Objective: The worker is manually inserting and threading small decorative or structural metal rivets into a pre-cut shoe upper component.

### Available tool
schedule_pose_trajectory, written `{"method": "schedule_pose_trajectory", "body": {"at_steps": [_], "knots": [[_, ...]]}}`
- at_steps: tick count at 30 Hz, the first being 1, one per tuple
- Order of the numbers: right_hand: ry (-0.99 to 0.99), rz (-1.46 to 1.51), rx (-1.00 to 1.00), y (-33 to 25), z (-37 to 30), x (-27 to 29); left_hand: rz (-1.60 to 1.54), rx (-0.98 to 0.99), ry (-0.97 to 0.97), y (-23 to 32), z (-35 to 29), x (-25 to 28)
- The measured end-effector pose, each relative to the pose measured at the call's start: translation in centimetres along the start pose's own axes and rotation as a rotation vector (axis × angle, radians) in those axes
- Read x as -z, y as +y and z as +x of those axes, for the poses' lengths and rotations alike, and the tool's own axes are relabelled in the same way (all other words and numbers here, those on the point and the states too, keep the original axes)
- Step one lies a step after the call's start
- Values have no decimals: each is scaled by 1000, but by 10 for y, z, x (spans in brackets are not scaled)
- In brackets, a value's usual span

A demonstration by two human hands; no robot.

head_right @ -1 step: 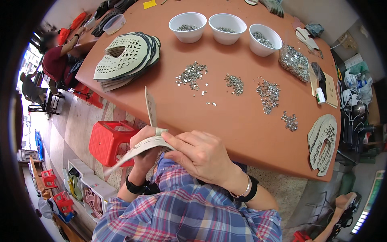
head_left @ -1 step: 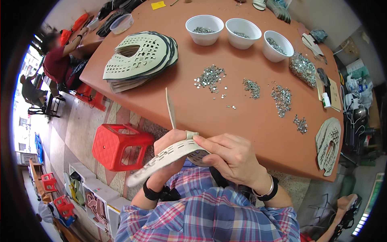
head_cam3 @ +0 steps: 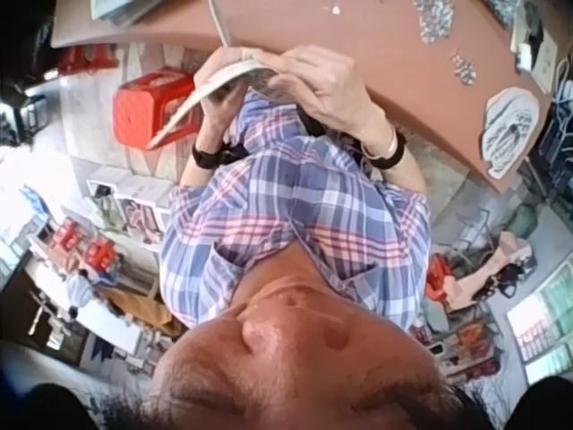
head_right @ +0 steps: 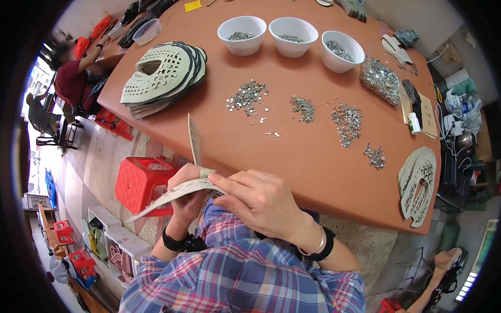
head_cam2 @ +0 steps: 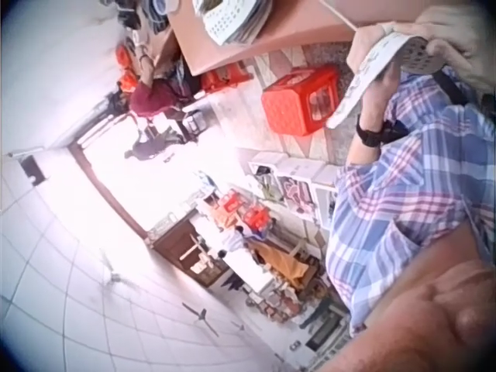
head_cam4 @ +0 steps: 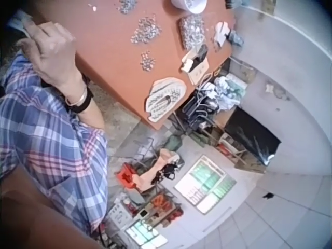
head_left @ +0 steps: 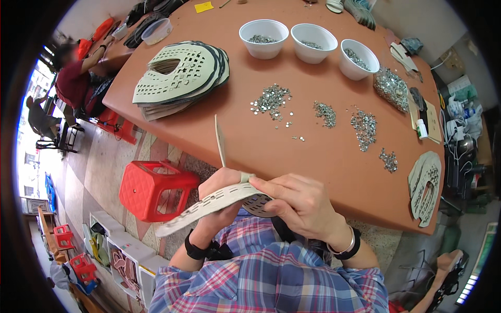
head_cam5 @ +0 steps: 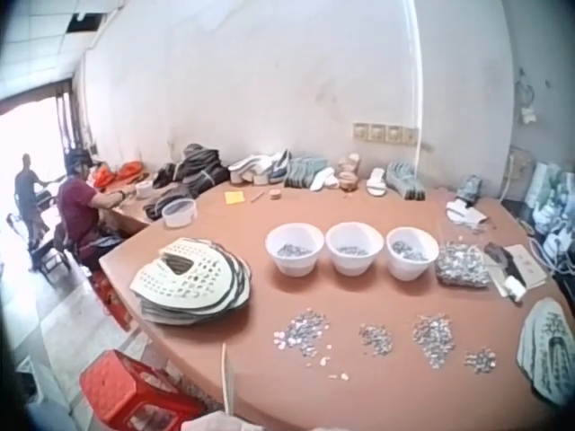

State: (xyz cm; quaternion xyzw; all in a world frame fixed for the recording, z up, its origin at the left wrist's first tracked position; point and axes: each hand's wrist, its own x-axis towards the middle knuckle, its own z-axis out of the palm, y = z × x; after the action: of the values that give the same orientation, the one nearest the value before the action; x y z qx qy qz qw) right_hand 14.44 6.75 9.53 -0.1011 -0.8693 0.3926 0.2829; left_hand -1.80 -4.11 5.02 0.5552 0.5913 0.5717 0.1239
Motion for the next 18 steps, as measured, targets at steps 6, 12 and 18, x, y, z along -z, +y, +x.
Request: {"method": "schedule_pose_trajectory", "body": {"at_steps": [6, 12, 18], "knots": [[65, 260, -574, 40, 3, 30, -139, 43, -48, 4, -7, 1], [152, -478, -507, 107, 14, 60, -385, 237, 127, -1, -12, -11], [65, -552, -443, 128, 21, 55, -783, 633, 95, -1, 0, -12]]}}
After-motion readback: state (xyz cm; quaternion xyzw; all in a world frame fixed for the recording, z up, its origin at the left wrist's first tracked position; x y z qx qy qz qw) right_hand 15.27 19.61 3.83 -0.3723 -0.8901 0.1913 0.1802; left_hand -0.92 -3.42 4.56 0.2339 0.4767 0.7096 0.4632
